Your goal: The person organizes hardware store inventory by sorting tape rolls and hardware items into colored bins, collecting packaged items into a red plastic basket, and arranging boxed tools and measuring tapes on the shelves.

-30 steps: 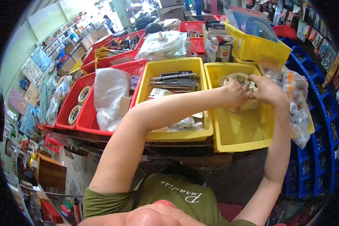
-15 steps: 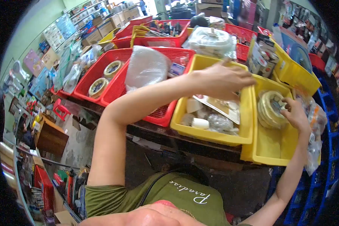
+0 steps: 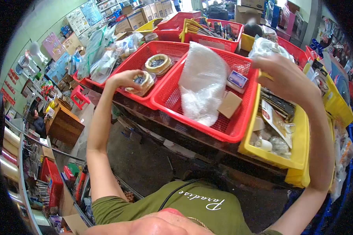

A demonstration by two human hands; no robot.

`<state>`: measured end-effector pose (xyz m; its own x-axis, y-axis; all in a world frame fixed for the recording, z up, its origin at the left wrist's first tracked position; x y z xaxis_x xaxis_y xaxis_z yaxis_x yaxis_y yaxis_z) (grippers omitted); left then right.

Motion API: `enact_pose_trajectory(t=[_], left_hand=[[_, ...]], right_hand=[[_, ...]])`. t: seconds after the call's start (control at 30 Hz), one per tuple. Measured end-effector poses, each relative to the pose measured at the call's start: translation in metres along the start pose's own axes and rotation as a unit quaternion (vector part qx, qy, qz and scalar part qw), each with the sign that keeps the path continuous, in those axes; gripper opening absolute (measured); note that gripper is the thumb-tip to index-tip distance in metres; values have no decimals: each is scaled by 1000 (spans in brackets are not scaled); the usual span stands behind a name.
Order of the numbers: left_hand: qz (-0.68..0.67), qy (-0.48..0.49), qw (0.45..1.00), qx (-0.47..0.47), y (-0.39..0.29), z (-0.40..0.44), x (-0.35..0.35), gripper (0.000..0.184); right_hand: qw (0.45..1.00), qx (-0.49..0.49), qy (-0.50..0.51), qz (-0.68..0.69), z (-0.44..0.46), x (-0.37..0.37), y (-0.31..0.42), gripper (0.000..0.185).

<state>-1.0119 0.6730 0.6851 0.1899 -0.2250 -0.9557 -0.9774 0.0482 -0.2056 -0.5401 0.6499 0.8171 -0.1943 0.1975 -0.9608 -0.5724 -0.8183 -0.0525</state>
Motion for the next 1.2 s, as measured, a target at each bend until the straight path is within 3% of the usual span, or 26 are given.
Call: enact_pose_trajectory(t=[0.03,0.1,0.13,0.17,0.3,0.37,0.43,0.5,0.57,0.63,0.67,0.73,0.87,0.97,1.2], left_hand=[[-90,63,994,-16,3,-2,8,81],[-10,-8,995,98,27,9,22,84],[23,30,999,34,18,3,19,86],[13,2,997,80,37,14,31,86],[64,16,997,29,7,-3,17,80],[120,15,993,-5,7,-2,18,79],[140,19,990,-13,6,2,22,80],[138,6,990,-7,11,7,29,82],[157,-31,987,6,2,2,24,80],[152,35,988,-8,-4,-1,19,76],[150,-8,987,51,1,2,22,68],[147,-14,988,47,0,1,22,62],[136,-86,986,52,4,6,26,43],[110,-164,979,46,-12,-11,13,33],[131,-199,971,13,-7,-12,13,19]], right_hand=[[999,-24,16,-20,30,10,13,24],[996,-63,56,-31,92,35,33,27],[994,-78,71,-18,123,48,43,29],[992,-93,87,-5,152,61,55,30],[979,-118,167,0,254,132,89,37],[979,-120,163,18,288,173,95,48],[970,-159,184,-29,306,201,105,72],[964,-92,248,-27,311,222,110,81],[969,-94,228,-31,317,252,108,88],[975,-118,177,-57,323,265,108,86],[976,-95,185,-66,326,264,107,84],[978,-56,186,-79,330,266,106,74],[980,-46,173,-87,326,272,100,71],[984,-61,124,-114,329,268,105,32],[994,-21,77,-68,329,279,103,32]])
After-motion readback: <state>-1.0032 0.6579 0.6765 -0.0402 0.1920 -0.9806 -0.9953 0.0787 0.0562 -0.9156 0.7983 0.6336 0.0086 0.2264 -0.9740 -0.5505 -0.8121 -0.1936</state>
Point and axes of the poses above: each hand's wrist, its own z-axis towards the middle knuckle, its own x-axis out of the palm, y = z × x, the point moved 3 cm from there along z, towards the middle knuckle
